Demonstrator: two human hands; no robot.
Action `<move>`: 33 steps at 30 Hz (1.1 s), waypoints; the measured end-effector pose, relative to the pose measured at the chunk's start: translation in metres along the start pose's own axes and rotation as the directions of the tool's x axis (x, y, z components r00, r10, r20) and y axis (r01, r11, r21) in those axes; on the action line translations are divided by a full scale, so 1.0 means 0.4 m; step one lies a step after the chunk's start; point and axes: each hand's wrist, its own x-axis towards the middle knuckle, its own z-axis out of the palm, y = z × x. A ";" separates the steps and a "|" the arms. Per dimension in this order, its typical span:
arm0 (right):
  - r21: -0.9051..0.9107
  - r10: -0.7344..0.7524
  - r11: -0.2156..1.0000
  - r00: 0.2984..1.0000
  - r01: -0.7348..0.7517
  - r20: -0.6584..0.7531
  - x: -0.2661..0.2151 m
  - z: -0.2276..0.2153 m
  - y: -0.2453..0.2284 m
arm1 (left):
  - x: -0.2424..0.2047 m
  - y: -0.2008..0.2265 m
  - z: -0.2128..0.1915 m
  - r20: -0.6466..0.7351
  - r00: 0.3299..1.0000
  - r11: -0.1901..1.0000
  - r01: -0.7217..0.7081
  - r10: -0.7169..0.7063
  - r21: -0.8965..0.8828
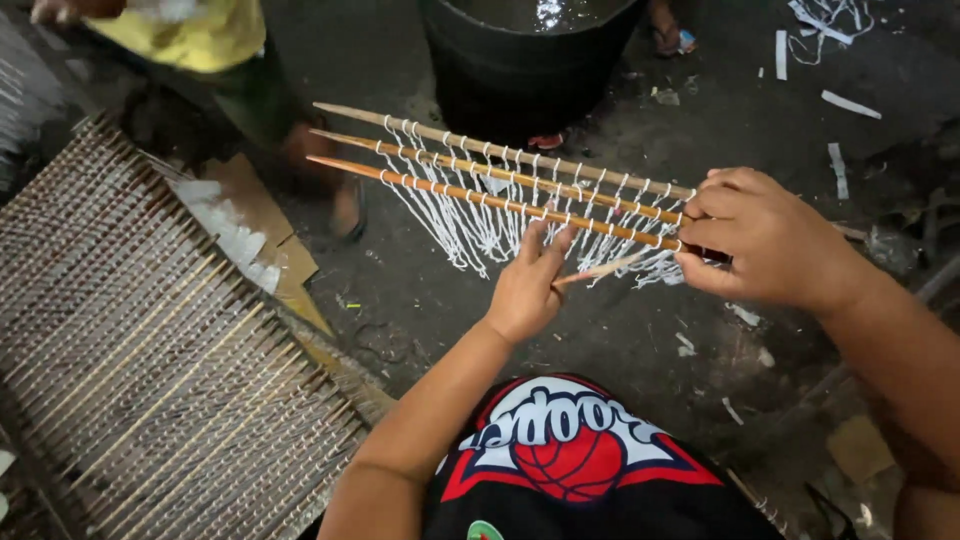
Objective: The person holds a wooden frame with multiple white cotton wicks and dips them into a large black basin of liquid. They use a thin stick to adjust the wicks in the liquid, then lift the frame and place it on a metal rack. The person repeats this process with another frame of wicks.
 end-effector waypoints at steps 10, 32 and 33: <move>-0.054 0.084 0.995 0.996 -0.082 0.036 0.020 -0.007 0.055 | 0.080 -0.097 0.009 -0.026 0.984 0.982 -0.171 0.174 0.083; -0.052 0.278 0.959 0.960 -0.280 -0.038 0.202 0.072 0.218 | 0.357 -0.111 -0.390 0.141 0.901 0.912 -0.407 0.410 -0.049; -0.067 0.318 0.946 0.948 -0.317 0.004 0.210 0.059 0.213 | 0.405 -0.083 -0.430 0.155 0.926 0.937 -0.350 0.345 0.007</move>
